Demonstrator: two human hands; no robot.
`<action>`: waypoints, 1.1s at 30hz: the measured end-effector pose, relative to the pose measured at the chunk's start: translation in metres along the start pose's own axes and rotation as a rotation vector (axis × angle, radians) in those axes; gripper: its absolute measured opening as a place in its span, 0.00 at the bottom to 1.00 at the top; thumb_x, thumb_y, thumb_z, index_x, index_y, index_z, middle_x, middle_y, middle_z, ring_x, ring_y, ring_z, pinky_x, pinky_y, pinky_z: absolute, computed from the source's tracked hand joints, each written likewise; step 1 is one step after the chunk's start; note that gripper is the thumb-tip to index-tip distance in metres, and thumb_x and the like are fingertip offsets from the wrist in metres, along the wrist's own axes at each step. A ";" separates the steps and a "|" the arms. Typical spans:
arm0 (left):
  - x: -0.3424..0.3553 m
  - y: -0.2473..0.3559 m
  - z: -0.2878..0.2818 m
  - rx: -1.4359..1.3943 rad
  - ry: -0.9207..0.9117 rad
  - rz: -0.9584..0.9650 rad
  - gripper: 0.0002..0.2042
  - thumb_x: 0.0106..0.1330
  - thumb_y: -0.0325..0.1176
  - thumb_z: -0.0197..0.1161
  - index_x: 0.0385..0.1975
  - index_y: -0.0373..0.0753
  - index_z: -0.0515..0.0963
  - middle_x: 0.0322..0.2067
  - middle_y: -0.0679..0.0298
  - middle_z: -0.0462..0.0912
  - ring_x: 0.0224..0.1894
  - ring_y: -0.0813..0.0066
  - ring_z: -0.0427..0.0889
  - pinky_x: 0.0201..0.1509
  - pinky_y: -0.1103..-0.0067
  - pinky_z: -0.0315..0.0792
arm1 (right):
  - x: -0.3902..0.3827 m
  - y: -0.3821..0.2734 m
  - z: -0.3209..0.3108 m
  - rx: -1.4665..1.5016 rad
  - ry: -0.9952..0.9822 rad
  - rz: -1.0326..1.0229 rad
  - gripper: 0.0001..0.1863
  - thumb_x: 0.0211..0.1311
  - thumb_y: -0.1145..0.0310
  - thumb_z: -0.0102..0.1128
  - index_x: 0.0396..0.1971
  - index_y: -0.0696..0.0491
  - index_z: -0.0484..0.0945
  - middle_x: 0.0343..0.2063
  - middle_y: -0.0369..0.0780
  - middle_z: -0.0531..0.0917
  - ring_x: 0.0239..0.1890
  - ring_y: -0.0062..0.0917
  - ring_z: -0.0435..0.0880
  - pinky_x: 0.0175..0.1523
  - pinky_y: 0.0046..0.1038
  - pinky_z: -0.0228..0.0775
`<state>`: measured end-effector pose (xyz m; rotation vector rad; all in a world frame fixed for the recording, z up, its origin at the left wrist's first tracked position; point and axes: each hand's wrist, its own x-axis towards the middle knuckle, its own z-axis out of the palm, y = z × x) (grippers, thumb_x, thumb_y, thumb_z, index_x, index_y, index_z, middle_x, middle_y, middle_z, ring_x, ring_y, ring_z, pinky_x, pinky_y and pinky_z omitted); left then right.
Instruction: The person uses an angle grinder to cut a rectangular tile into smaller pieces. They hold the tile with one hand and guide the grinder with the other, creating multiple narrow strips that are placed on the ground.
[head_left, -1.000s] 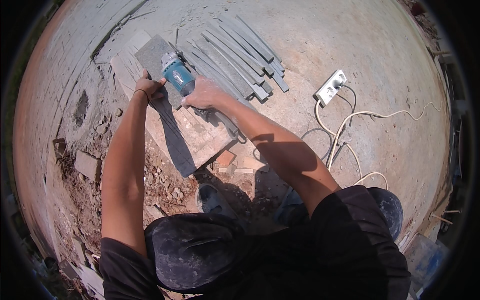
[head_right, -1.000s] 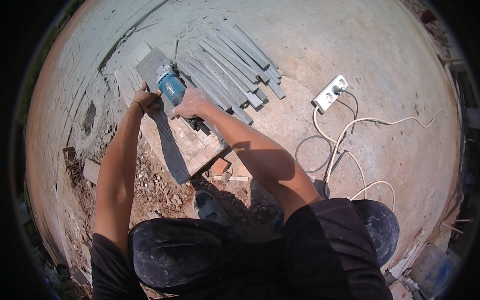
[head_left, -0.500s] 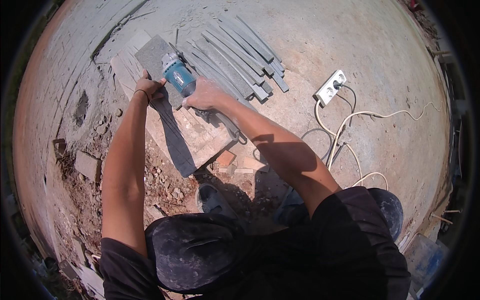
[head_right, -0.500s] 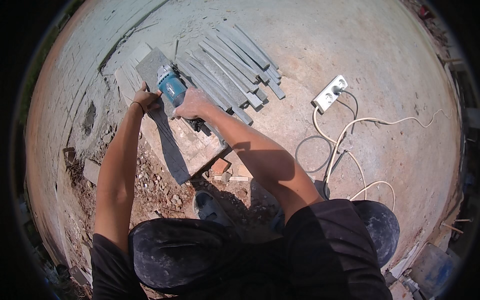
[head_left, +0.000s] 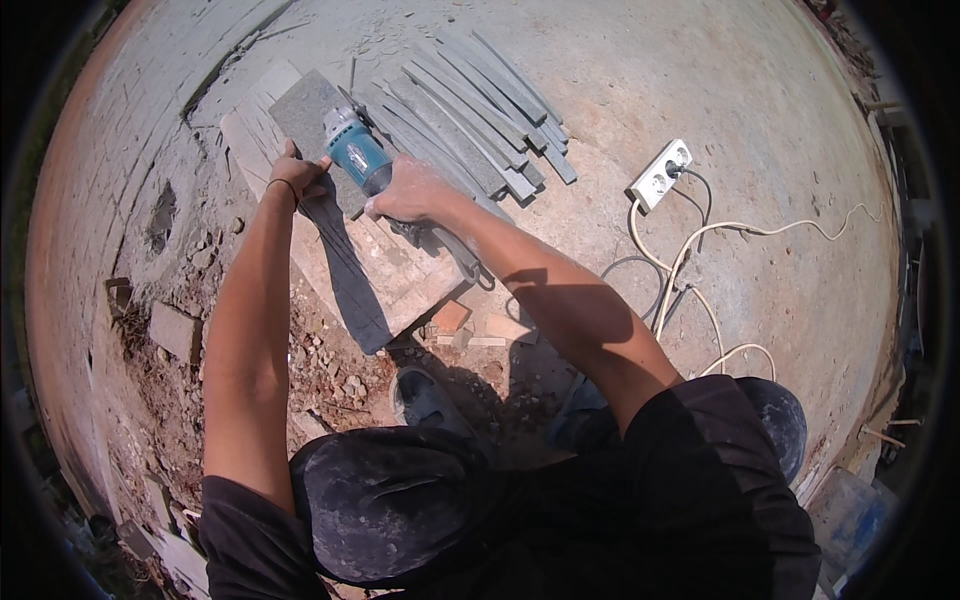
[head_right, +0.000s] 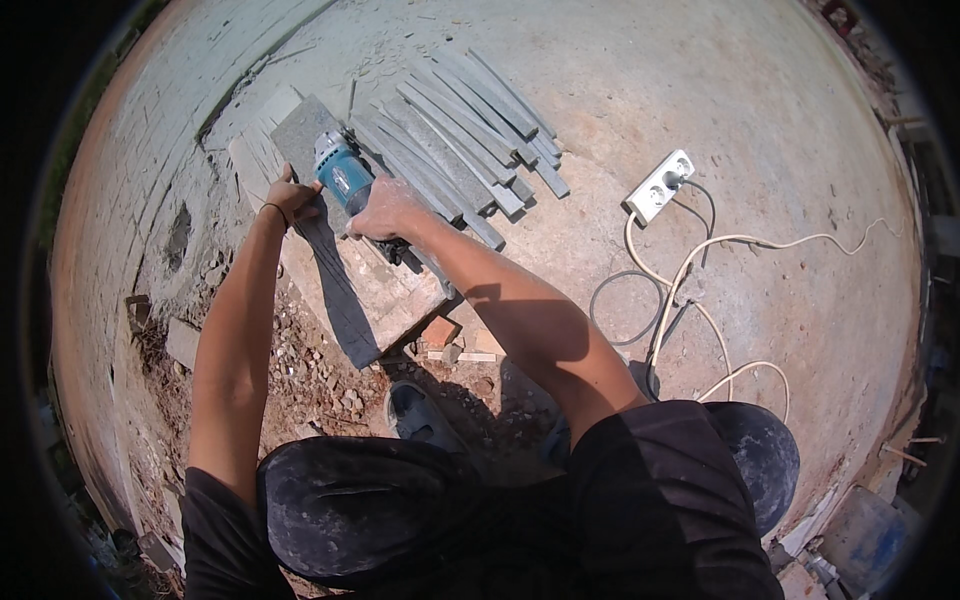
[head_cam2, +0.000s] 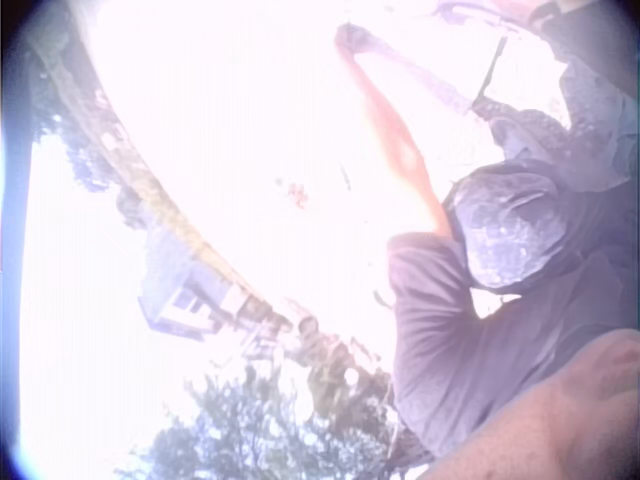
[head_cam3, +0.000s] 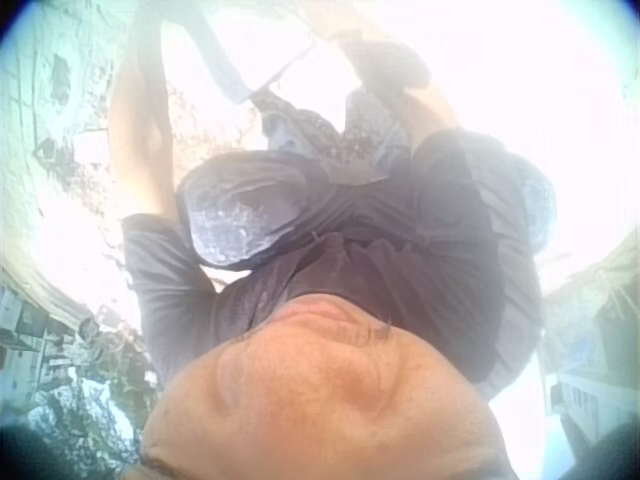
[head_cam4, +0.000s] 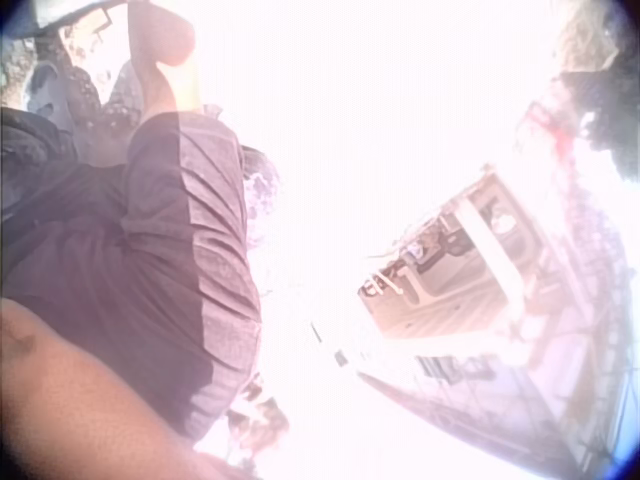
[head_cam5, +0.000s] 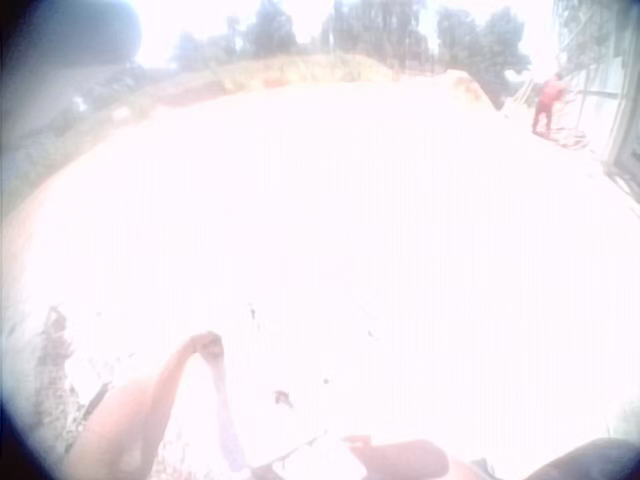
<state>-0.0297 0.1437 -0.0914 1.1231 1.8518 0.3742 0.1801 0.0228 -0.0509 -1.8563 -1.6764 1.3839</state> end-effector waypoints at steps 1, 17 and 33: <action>0.000 0.000 0.000 0.003 -0.002 -0.002 0.52 0.53 0.29 0.71 0.69 0.48 0.34 0.63 0.52 0.59 0.40 0.64 0.81 0.26 0.75 0.81 | 0.000 0.000 0.000 0.000 -0.001 0.000 0.44 0.33 0.51 0.70 0.48 0.69 0.68 0.43 0.57 0.77 0.46 0.43 0.79 0.51 0.34 0.70; -0.002 0.001 0.002 -0.038 0.018 0.006 0.50 0.54 0.26 0.69 0.69 0.50 0.38 0.62 0.54 0.62 0.40 0.65 0.80 0.28 0.74 0.80 | -0.003 0.001 -0.001 -0.017 -0.010 -0.006 0.43 0.36 0.51 0.68 0.50 0.67 0.67 0.46 0.56 0.76 0.48 0.44 0.77 0.52 0.34 0.69; -0.002 0.003 0.003 -0.006 0.015 -0.028 0.51 0.54 0.26 0.69 0.69 0.50 0.36 0.60 0.54 0.64 0.39 0.66 0.80 0.27 0.75 0.80 | -0.007 0.001 -0.004 -0.012 -0.018 0.029 0.43 0.32 0.53 0.70 0.48 0.68 0.69 0.44 0.56 0.78 0.47 0.42 0.79 0.51 0.33 0.72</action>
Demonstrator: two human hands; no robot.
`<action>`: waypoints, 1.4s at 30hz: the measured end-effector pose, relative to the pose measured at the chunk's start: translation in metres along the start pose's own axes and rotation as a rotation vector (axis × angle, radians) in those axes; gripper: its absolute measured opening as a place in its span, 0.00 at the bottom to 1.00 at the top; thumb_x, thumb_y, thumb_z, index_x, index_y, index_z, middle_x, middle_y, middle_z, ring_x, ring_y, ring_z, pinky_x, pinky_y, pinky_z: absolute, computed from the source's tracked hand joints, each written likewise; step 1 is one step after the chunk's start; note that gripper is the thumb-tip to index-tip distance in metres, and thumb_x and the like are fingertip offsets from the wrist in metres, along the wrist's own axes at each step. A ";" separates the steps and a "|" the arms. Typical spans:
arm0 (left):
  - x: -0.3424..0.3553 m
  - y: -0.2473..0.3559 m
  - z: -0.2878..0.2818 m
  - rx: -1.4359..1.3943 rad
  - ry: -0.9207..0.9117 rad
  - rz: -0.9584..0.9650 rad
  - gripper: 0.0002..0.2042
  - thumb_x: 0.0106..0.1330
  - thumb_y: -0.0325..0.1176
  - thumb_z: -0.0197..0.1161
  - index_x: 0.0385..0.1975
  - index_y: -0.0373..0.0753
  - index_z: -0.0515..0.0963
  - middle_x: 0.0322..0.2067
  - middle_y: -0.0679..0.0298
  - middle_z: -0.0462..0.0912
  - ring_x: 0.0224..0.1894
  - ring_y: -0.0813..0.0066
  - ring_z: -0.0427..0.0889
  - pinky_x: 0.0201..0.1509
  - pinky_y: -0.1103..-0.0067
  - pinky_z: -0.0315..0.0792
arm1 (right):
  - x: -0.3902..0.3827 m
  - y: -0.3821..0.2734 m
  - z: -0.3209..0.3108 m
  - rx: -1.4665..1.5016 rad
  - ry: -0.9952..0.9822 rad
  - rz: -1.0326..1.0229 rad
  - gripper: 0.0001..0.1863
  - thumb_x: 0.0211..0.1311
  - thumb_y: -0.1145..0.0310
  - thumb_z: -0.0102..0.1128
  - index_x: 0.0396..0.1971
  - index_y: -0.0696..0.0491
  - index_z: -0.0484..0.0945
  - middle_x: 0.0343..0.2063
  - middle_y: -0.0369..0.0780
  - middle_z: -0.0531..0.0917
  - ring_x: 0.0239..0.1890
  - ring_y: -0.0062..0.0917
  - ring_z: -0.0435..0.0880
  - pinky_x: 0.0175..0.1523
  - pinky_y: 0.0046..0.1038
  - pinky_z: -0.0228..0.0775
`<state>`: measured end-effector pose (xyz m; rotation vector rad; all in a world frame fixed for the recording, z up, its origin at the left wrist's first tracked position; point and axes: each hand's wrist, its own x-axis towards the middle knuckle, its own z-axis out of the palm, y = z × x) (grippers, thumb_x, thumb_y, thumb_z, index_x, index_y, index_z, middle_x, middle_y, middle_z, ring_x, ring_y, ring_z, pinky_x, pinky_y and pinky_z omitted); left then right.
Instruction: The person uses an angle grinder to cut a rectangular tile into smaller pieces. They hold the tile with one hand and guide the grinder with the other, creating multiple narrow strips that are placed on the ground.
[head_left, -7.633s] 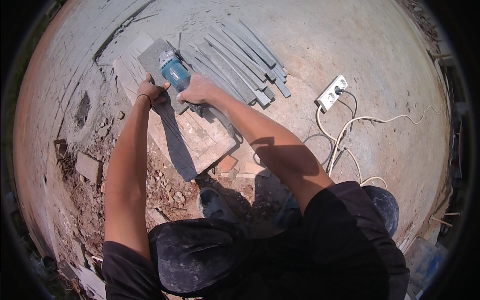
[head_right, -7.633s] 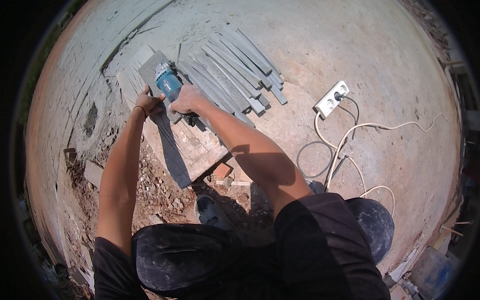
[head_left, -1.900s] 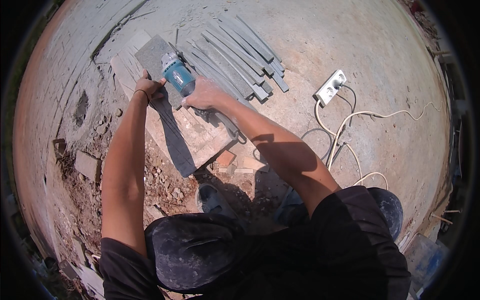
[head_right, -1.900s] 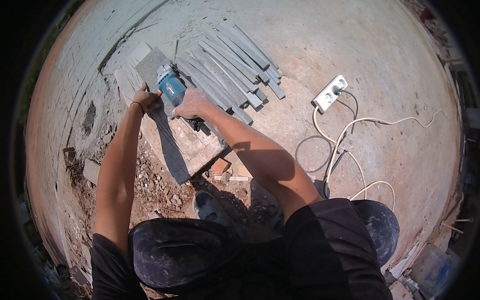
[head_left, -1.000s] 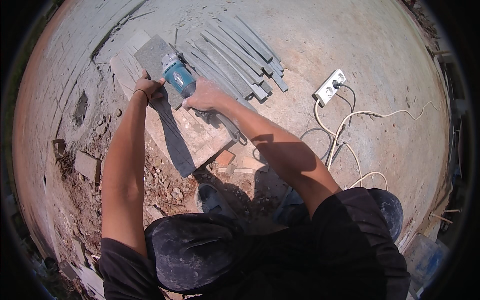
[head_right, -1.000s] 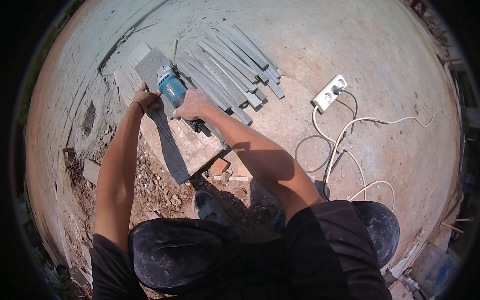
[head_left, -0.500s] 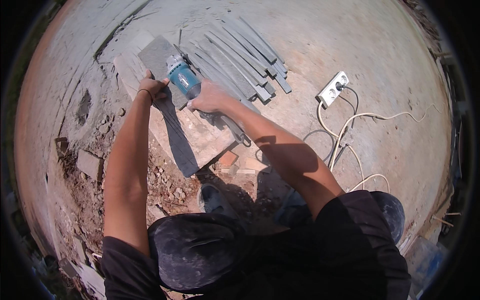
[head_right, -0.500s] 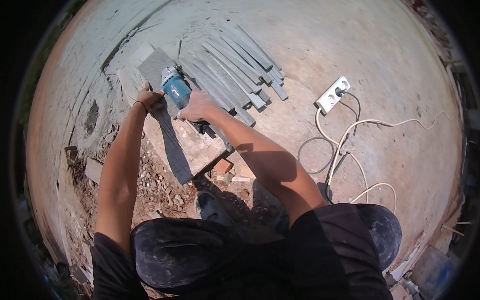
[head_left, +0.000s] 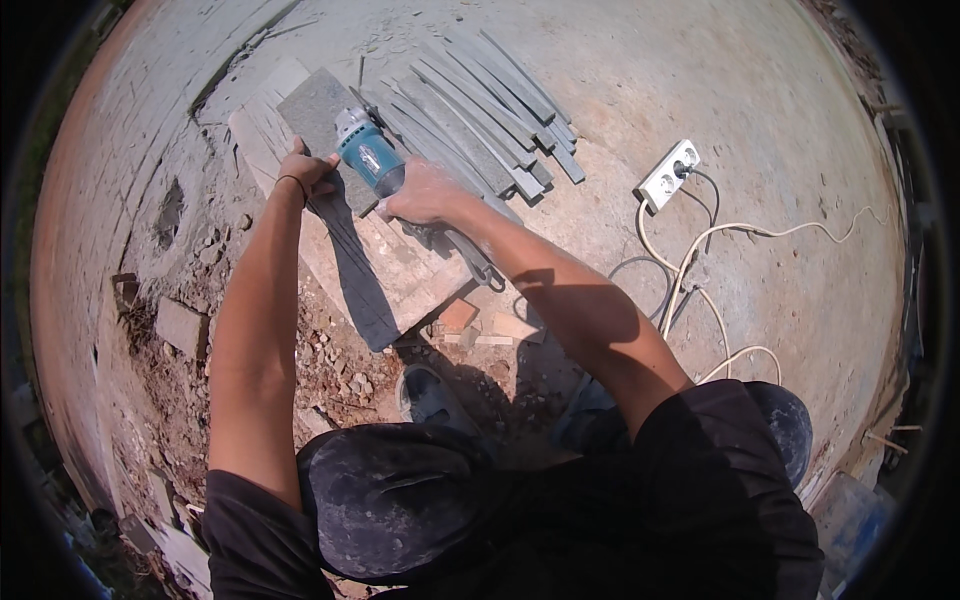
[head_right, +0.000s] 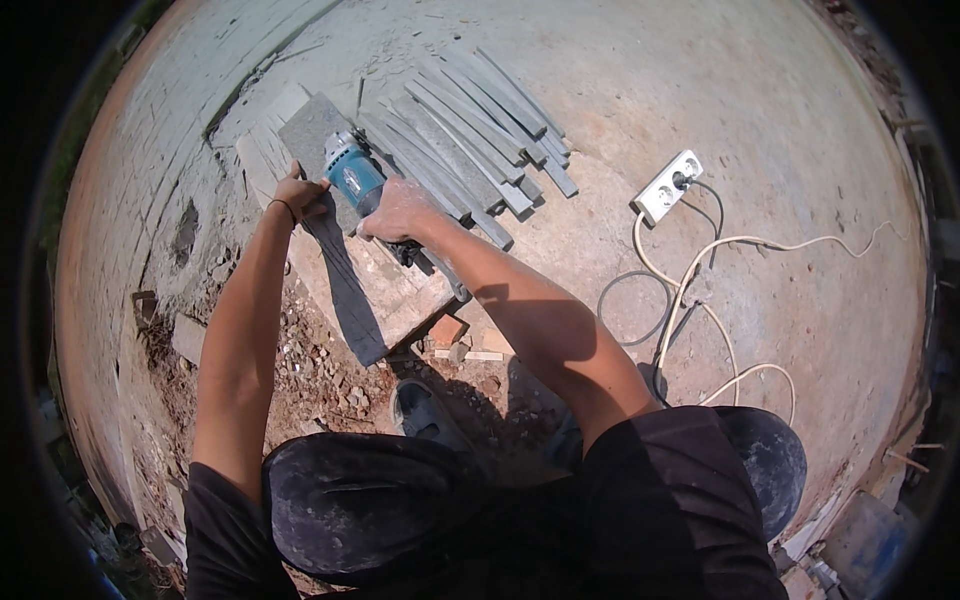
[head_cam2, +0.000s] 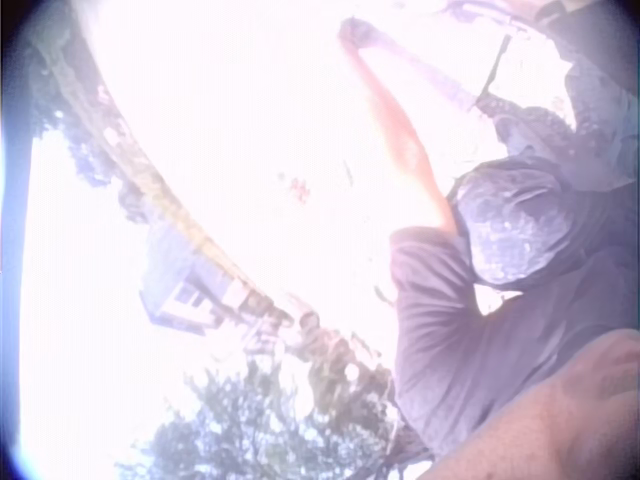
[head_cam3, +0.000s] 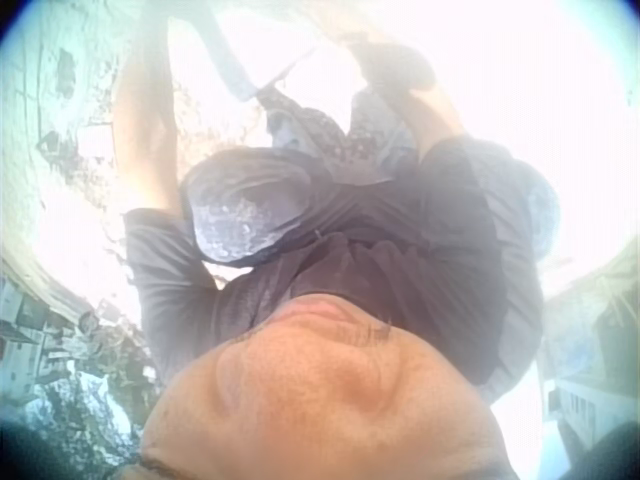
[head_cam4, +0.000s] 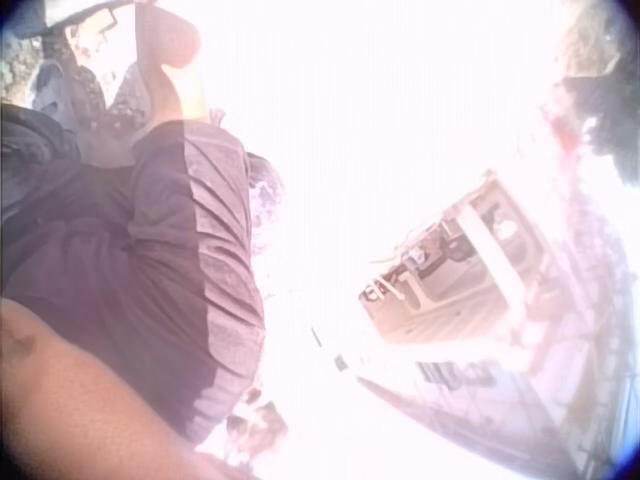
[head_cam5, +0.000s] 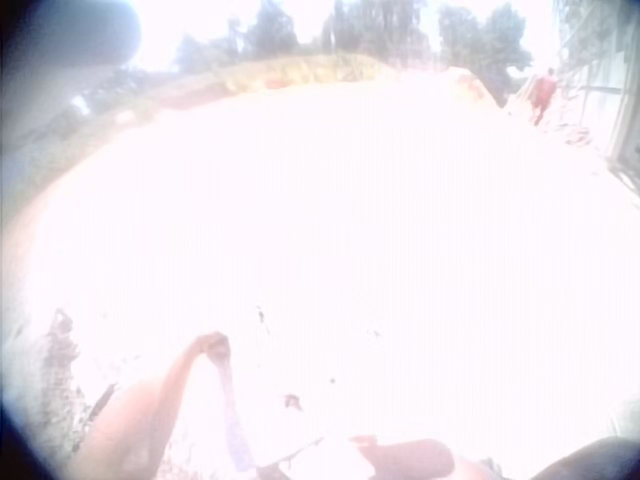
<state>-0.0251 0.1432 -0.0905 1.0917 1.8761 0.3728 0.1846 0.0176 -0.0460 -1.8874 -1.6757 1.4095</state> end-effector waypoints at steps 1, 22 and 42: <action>0.000 0.000 -0.002 -0.004 -0.019 0.000 0.51 0.53 0.26 0.70 0.69 0.49 0.35 0.62 0.53 0.61 0.41 0.65 0.80 0.26 0.75 0.80 | 0.001 0.000 0.001 0.005 0.006 0.008 0.44 0.31 0.53 0.72 0.48 0.68 0.70 0.44 0.55 0.78 0.47 0.41 0.80 0.51 0.33 0.73; -0.003 0.003 -0.001 0.007 -0.017 -0.002 0.52 0.53 0.26 0.70 0.69 0.50 0.34 0.64 0.53 0.59 0.40 0.64 0.81 0.26 0.75 0.80 | -0.009 -0.003 -0.001 0.031 0.031 0.022 0.45 0.32 0.55 0.73 0.50 0.68 0.67 0.43 0.55 0.78 0.45 0.41 0.80 0.50 0.33 0.73; 0.001 0.000 -0.003 -0.007 -0.029 -0.024 0.52 0.53 0.27 0.70 0.69 0.51 0.35 0.64 0.53 0.59 0.45 0.62 0.79 0.28 0.75 0.80 | -0.009 0.004 0.003 -0.007 0.022 -0.021 0.43 0.36 0.52 0.68 0.49 0.67 0.67 0.44 0.56 0.77 0.47 0.44 0.78 0.51 0.36 0.70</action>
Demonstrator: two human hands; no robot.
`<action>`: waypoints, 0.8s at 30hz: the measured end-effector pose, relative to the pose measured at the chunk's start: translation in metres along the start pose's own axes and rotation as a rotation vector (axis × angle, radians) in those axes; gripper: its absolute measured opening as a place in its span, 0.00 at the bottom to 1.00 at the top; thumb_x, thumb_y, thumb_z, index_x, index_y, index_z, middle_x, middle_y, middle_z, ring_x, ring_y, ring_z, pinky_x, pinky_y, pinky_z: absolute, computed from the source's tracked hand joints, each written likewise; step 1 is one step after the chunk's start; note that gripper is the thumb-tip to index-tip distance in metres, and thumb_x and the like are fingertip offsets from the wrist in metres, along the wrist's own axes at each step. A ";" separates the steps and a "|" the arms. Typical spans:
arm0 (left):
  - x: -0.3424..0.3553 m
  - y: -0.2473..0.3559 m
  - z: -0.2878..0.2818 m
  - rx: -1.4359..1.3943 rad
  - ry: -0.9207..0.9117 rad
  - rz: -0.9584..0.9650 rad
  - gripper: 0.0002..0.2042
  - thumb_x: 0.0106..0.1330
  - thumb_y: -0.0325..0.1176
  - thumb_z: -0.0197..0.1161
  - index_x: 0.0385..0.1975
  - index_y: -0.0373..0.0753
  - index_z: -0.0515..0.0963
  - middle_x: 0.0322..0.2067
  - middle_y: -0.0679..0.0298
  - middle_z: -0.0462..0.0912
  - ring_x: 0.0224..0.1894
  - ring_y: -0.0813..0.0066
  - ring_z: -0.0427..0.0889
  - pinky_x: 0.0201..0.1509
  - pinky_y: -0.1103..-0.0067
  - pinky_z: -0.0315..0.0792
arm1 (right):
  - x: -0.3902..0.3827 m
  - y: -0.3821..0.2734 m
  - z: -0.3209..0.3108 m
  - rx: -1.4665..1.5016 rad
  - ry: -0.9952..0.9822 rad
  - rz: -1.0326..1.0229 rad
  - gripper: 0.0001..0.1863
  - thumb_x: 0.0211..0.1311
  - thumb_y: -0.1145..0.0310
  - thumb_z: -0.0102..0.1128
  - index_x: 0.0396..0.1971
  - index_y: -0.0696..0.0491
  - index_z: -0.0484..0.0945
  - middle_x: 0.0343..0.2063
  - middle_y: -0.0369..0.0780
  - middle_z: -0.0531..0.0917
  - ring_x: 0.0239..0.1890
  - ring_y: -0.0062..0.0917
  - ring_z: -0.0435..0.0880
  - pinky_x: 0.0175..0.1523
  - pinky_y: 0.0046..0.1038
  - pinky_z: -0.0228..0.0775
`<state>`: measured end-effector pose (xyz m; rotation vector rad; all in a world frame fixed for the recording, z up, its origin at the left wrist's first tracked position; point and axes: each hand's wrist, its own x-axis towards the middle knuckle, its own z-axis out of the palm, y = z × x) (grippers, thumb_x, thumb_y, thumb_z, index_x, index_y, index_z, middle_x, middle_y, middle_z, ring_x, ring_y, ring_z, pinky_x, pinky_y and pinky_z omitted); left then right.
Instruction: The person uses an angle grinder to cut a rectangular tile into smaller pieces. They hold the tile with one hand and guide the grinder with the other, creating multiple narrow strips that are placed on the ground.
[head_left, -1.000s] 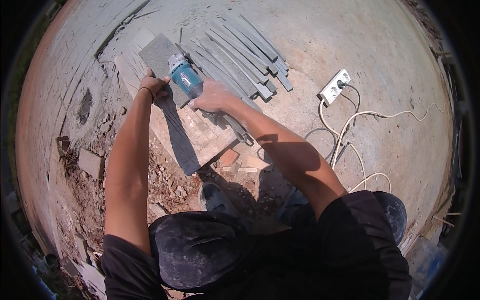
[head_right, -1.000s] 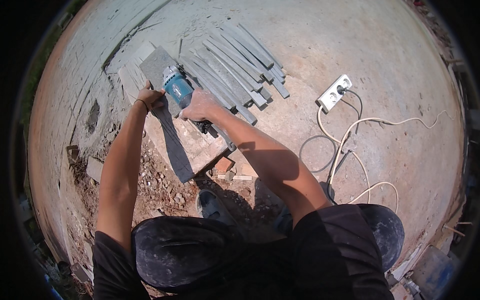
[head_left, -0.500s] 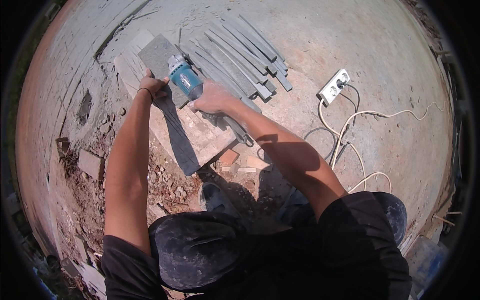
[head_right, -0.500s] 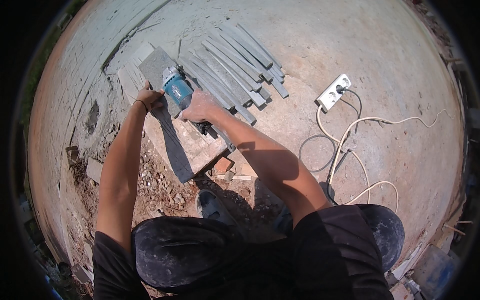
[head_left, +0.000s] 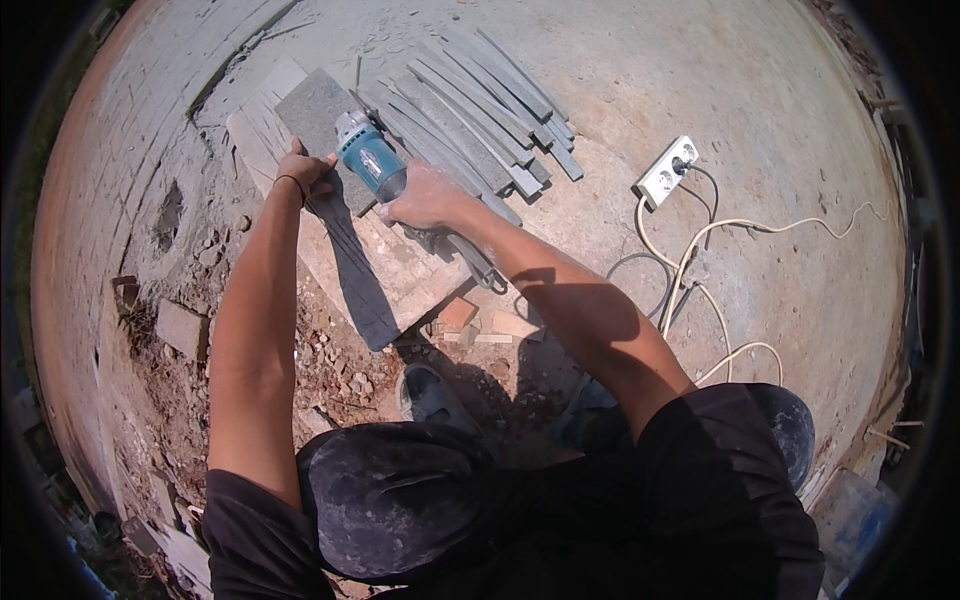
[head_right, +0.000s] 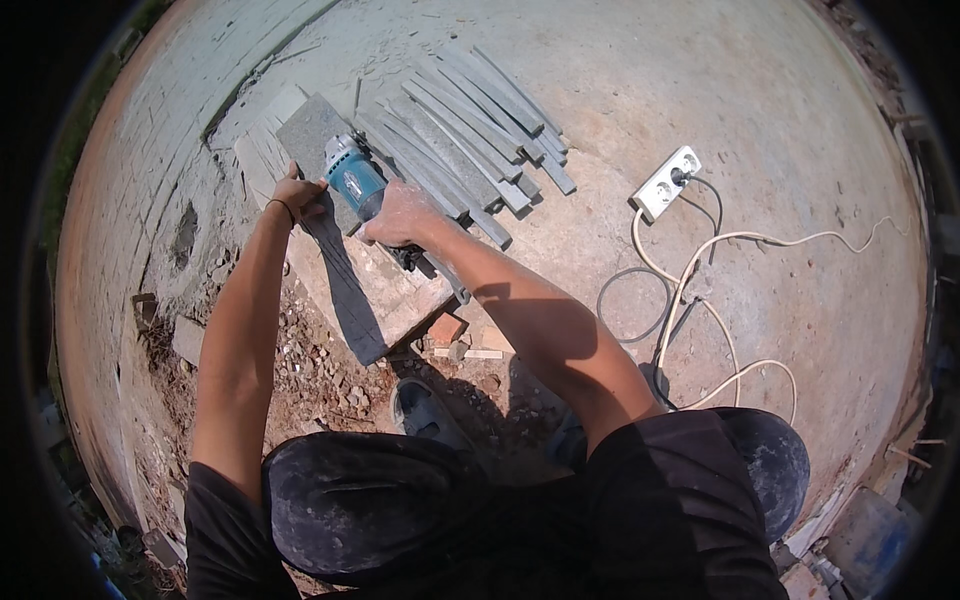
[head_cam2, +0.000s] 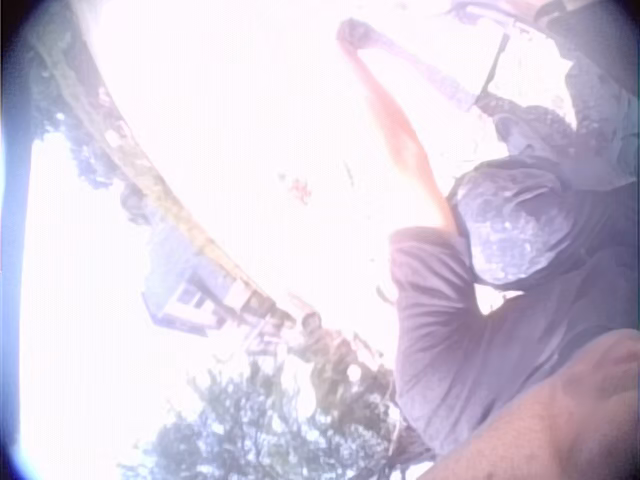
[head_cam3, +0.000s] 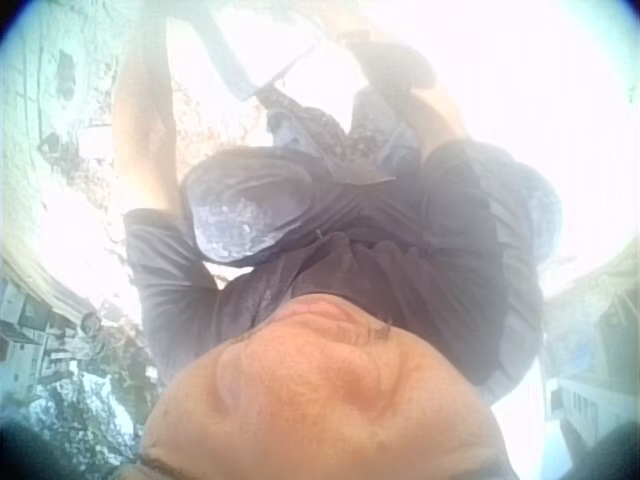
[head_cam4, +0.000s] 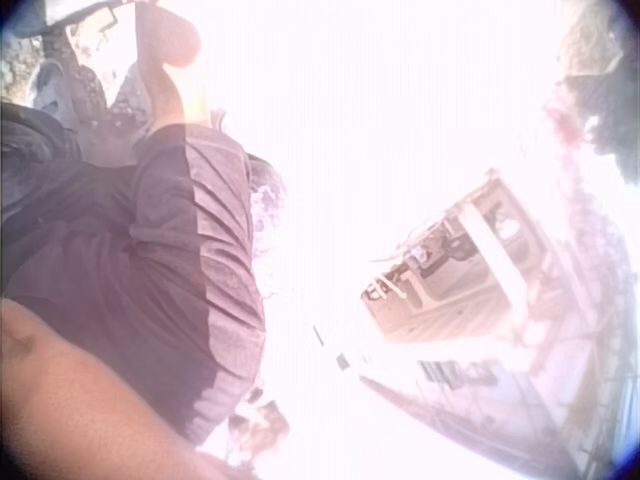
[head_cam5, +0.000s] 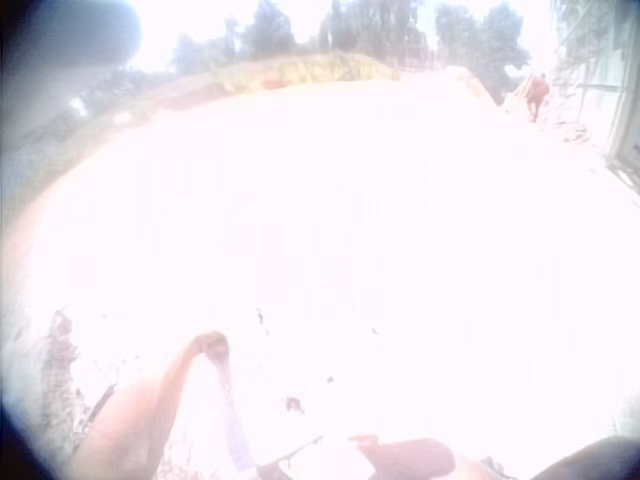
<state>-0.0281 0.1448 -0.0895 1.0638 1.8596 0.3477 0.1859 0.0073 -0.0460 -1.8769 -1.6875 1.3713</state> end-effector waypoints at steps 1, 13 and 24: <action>0.000 0.000 0.000 0.002 0.001 0.000 0.52 0.53 0.27 0.70 0.69 0.51 0.35 0.64 0.53 0.59 0.45 0.62 0.79 0.28 0.75 0.80 | 0.000 0.000 -0.001 -0.006 -0.003 0.000 0.43 0.36 0.52 0.68 0.49 0.67 0.67 0.44 0.56 0.77 0.47 0.44 0.78 0.51 0.36 0.70; -0.002 0.002 0.001 -0.004 -0.008 -0.008 0.52 0.54 0.28 0.70 0.69 0.51 0.33 0.63 0.53 0.60 0.45 0.62 0.79 0.29 0.75 0.79 | -0.003 0.002 0.000 -0.025 0.007 -0.007 0.44 0.36 0.51 0.68 0.51 0.67 0.66 0.45 0.56 0.77 0.48 0.44 0.78 0.52 0.35 0.70; 0.001 0.000 0.000 -0.019 -0.012 -0.008 0.52 0.54 0.28 0.69 0.69 0.52 0.32 0.64 0.53 0.59 0.43 0.63 0.79 0.29 0.75 0.79 | -0.004 0.003 -0.001 0.009 -0.026 0.009 0.50 0.32 0.53 0.71 0.55 0.69 0.61 0.48 0.57 0.75 0.51 0.44 0.76 0.56 0.34 0.68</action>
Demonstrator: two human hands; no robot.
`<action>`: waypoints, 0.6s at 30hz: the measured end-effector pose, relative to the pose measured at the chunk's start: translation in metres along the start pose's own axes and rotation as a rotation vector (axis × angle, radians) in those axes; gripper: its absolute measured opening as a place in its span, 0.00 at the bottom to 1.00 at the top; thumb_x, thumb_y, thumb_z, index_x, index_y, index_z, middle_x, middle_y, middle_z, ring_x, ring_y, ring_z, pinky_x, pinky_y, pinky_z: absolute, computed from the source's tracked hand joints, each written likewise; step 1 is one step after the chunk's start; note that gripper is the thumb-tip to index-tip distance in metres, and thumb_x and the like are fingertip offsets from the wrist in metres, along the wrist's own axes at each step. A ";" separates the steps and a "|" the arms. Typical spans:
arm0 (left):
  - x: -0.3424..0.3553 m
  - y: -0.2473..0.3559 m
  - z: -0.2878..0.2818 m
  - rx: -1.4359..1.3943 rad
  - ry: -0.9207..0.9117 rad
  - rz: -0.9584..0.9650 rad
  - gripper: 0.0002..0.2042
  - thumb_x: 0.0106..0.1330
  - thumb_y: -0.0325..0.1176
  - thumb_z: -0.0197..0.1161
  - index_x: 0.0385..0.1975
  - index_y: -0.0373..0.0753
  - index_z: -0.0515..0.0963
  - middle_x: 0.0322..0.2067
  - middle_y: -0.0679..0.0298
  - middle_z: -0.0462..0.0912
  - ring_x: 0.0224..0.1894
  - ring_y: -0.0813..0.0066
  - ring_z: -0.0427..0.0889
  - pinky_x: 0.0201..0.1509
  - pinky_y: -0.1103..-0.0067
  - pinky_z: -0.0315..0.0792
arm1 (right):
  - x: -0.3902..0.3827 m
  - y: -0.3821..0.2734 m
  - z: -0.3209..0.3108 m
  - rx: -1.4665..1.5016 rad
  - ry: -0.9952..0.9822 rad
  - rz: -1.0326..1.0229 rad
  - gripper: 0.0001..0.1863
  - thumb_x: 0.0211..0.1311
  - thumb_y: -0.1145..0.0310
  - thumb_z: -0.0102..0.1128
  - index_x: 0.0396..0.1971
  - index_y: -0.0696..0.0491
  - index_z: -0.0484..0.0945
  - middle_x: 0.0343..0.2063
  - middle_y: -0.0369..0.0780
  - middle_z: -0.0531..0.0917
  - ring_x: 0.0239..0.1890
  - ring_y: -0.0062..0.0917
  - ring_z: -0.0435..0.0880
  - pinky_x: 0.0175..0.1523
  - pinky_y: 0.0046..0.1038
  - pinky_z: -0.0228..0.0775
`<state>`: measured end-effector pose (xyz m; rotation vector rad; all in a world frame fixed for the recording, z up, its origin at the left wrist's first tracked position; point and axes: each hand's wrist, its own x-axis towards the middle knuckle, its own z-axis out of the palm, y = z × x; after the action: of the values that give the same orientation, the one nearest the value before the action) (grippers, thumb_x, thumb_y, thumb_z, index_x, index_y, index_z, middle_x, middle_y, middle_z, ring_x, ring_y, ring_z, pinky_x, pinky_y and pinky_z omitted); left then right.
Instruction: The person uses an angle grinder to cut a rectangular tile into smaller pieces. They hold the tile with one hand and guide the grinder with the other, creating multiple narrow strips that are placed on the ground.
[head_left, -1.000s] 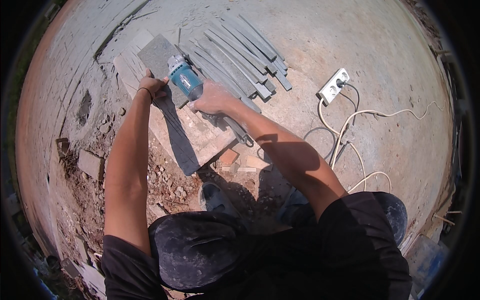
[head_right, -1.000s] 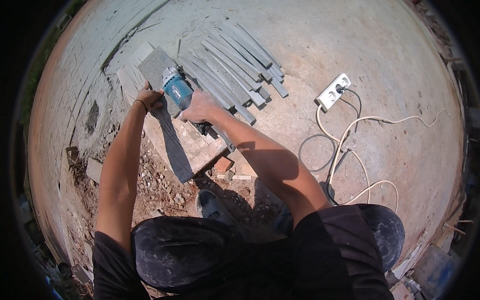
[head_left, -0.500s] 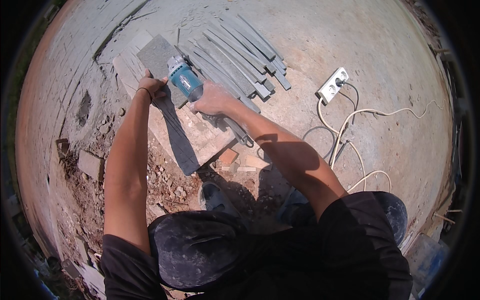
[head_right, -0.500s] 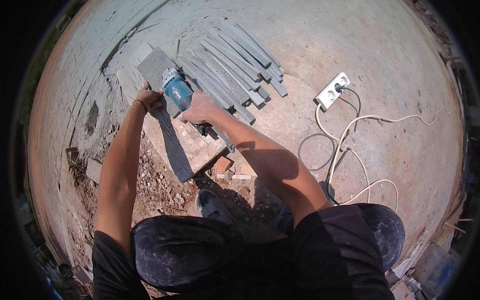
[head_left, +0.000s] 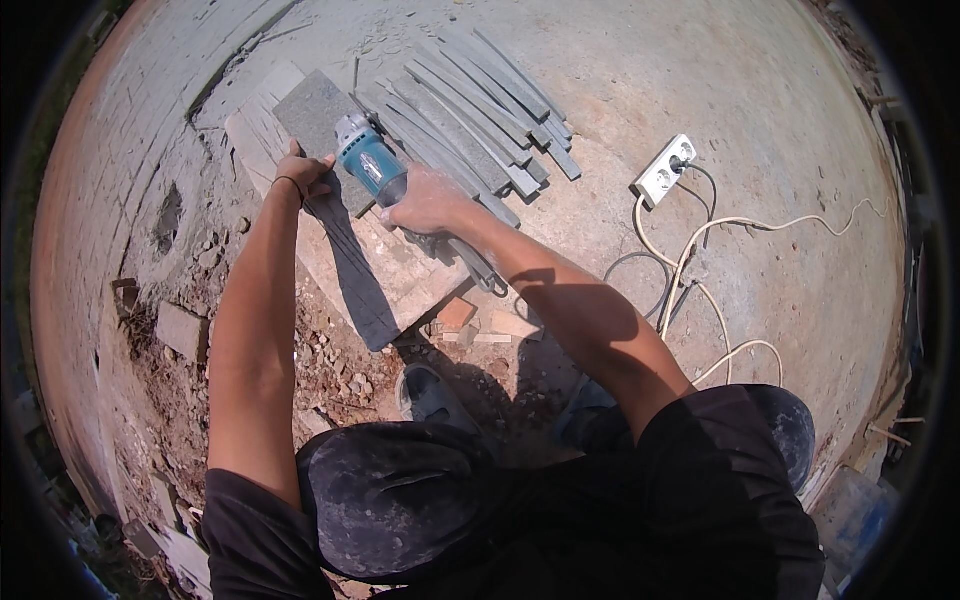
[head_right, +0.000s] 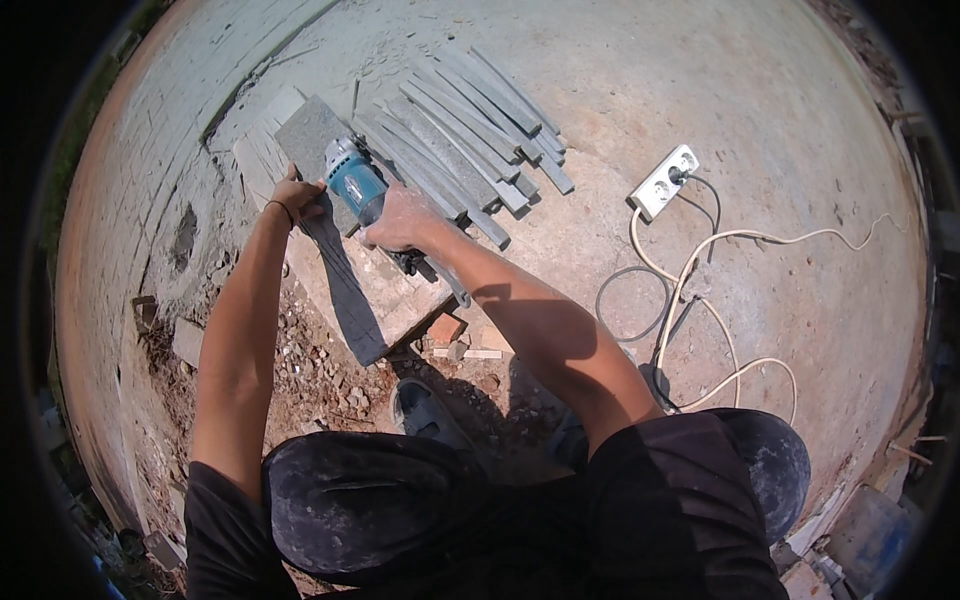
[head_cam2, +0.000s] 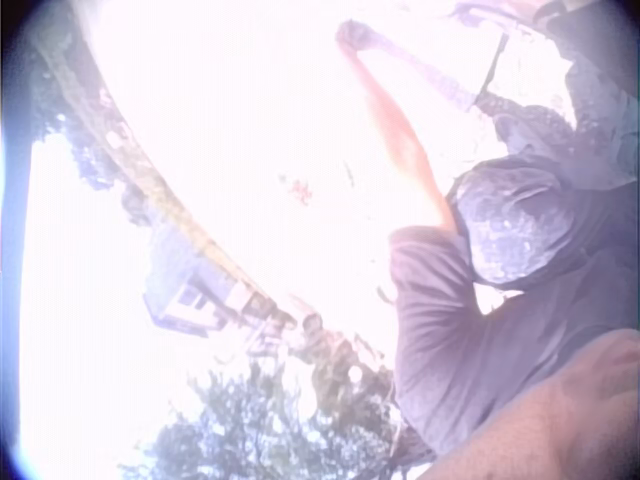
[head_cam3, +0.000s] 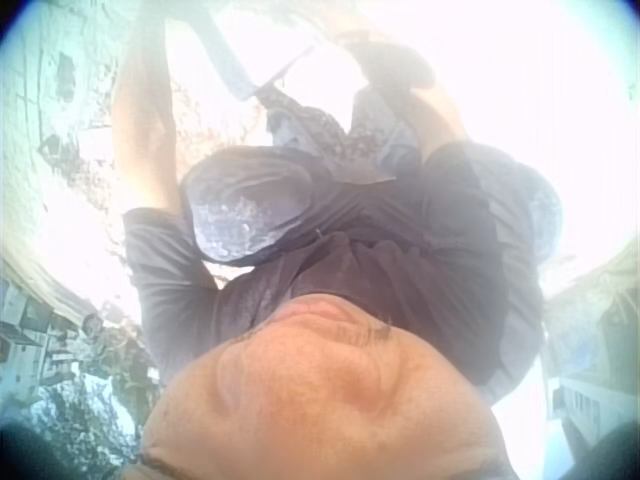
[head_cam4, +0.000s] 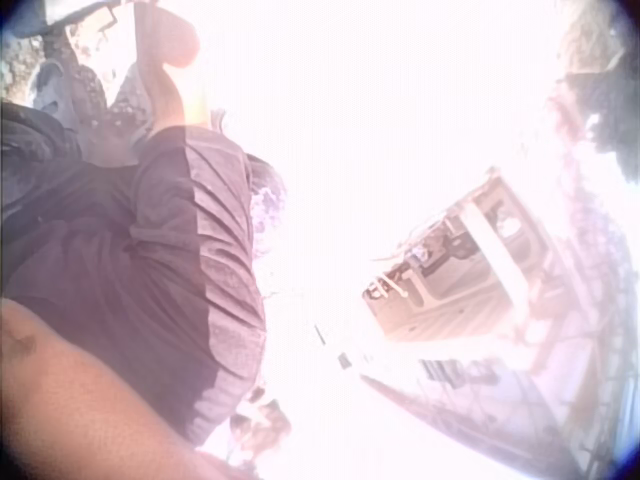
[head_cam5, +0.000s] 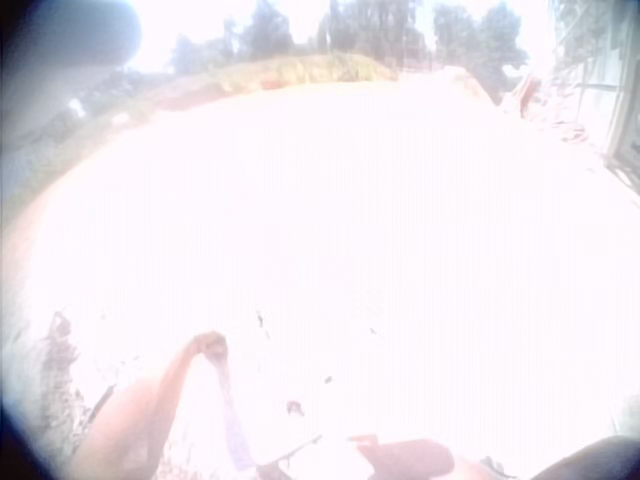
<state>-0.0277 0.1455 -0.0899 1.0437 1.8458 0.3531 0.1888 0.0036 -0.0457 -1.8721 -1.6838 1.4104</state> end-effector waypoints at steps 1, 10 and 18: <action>-0.001 0.001 0.000 0.000 -0.007 -0.005 0.52 0.54 0.28 0.69 0.69 0.52 0.32 0.64 0.53 0.59 0.43 0.63 0.79 0.29 0.75 0.79 | 0.000 0.000 -0.001 0.013 -0.006 0.007 0.53 0.31 0.54 0.73 0.56 0.70 0.60 0.50 0.58 0.74 0.53 0.44 0.75 0.58 0.33 0.67; 0.000 0.000 0.000 0.009 0.000 -0.001 0.52 0.54 0.28 0.69 0.69 0.51 0.32 0.64 0.52 0.58 0.44 0.61 0.79 0.29 0.75 0.80 | -0.001 0.003 0.004 -0.053 0.047 -0.024 0.44 0.35 0.51 0.68 0.49 0.70 0.67 0.44 0.57 0.77 0.47 0.45 0.78 0.52 0.34 0.70; -0.007 0.004 0.004 0.020 0.042 -0.019 0.50 0.55 0.27 0.68 0.69 0.54 0.34 0.62 0.54 0.63 0.43 0.65 0.80 0.30 0.75 0.79 | -0.004 0.004 0.003 -0.048 0.027 -0.008 0.43 0.36 0.50 0.68 0.48 0.69 0.68 0.43 0.57 0.78 0.47 0.44 0.78 0.51 0.34 0.70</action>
<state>-0.0215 0.1418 -0.0854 1.0388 1.8991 0.3489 0.1892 -0.0021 -0.0484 -1.8990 -1.7247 1.3471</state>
